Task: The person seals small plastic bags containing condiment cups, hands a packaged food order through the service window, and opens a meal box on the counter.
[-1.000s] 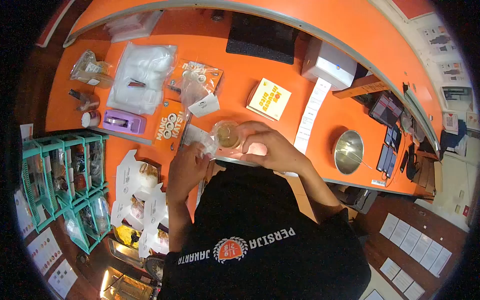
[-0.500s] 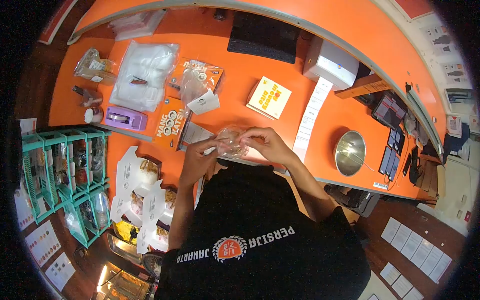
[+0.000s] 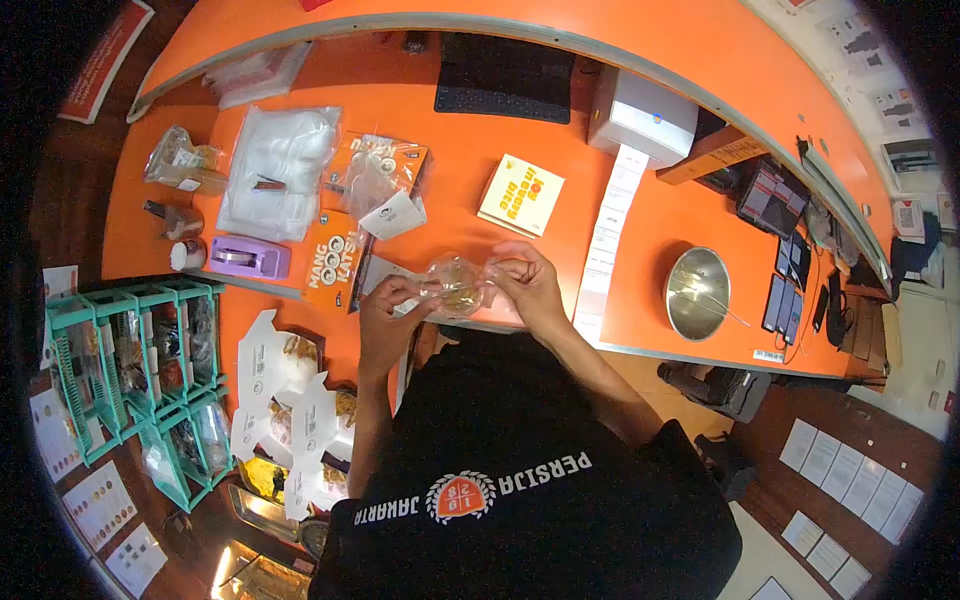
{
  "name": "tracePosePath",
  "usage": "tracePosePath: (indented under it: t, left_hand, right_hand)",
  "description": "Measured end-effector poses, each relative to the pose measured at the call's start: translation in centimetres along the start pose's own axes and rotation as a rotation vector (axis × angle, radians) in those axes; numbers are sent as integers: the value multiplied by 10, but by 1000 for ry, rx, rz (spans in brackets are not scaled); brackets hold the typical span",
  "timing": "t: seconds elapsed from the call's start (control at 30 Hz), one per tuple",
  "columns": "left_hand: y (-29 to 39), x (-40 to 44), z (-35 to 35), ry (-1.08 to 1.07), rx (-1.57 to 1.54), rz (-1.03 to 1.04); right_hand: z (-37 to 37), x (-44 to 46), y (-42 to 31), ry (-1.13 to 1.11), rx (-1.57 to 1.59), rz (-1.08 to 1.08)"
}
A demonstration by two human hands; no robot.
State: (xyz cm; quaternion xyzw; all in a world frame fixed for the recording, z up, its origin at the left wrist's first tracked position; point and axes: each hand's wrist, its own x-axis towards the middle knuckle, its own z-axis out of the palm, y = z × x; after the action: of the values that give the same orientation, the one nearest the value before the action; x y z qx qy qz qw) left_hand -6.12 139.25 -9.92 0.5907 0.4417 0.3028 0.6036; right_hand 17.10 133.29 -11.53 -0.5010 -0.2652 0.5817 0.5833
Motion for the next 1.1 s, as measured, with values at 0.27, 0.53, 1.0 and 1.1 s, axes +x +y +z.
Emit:
tracePosePath:
  t: [0.27, 0.53, 1.0, 1.1]
  left_hand:
    - [-26, 4, 10, -3, -193, 22]
    - [-6, 10, 41, 7, -758, -65]
    - [-27, 16, 31, -335, -596, -144]
    - [-11, 13, 35, -200, -373, -90]
  right_hand:
    - [5, 1, 10, -116, -56, -30]
    - [30, 4, 15, -61, -169, -72]
    - [36, 2, 0, -180, -473, -120]
    - [45, 0, -6, -171, -525, -101]
